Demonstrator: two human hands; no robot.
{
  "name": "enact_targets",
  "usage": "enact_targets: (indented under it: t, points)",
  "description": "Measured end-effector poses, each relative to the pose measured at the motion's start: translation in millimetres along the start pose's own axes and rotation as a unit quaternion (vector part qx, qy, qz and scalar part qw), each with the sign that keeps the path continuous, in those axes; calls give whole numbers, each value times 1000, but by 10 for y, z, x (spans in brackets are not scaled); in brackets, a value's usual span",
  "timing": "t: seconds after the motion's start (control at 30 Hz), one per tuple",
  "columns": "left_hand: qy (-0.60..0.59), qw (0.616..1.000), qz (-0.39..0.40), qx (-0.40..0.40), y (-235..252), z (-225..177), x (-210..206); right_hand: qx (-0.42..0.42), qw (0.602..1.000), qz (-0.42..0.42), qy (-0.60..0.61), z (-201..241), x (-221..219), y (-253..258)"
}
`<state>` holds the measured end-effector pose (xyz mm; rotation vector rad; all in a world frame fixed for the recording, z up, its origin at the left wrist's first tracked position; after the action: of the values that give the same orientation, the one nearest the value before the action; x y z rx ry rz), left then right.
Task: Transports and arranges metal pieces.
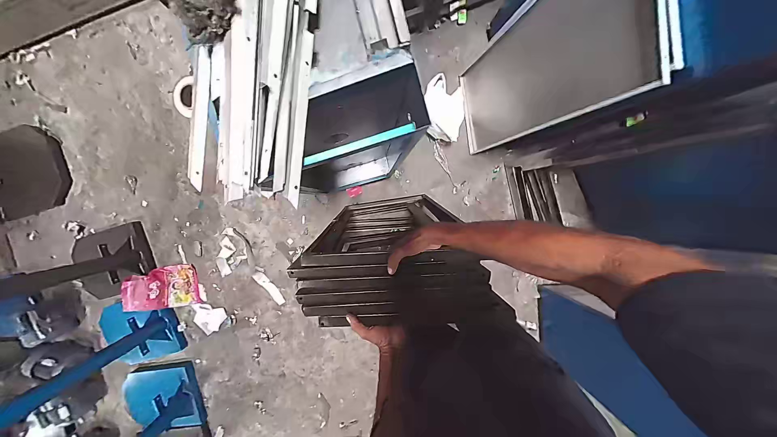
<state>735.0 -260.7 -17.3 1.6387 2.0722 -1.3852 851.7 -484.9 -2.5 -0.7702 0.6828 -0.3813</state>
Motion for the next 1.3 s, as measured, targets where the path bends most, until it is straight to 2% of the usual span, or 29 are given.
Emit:
enact_targets:
  t: [0.13, 0.2, 0.3, 0.47, 0.63, 0.77, 0.93, 1.07, 1.17, 1.3]
  points:
    - [55, 997, 20, 45, -285, -50, -297, 23, 997, -28, 62, -175, -285, -636]
    - [85, 994, 22, 64, -461, 7, -454, 52, 995, -44, 69, -417, -422, -829]
    - [132, 986, 40, 96, -711, 139, -637, 35, 987, -83, 136, -688, -708, -1260]
    - [142, 964, 92, 207, -1121, 594, -998, 83, 965, -120, 218, -1488, -1133, -1921]
    - [144, 929, 190, 284, -1487, 1205, -1316, 116, 911, -183, 350, -2295, -1674, -2578]
    - [190, 905, 175, 338, -1783, 1683, -1618, 150, 889, -230, 366, -2979, -1982, -2837]
    - [160, 885, 231, 371, -1831, 2319, -1874, 216, 868, -246, 374, -3509, -2029, -3172]
    - [172, 857, 260, 411, -1723, 2854, -2106, 190, 851, -293, 393, -3987, -1876, -3331]
    - [205, 835, 279, 427, -1604, 3259, -2328, 161, 832, -303, 435, -4268, -1699, -3527]
    - [214, 822, 293, 440, -1478, 3699, -2519, 170, 806, -306, 478, -4563, -1436, -3686]
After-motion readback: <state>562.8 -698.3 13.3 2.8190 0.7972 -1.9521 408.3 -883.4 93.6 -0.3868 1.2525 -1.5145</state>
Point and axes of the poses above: each hand's wrist, its own y-axis towards the middle knuckle, its own x-axis out of the back of the hand, z = x × y, the point moved 3 cm from there along y, towards the middle knuckle, and after that the axes turned 15 degrees about z, right-handed, at the moved point
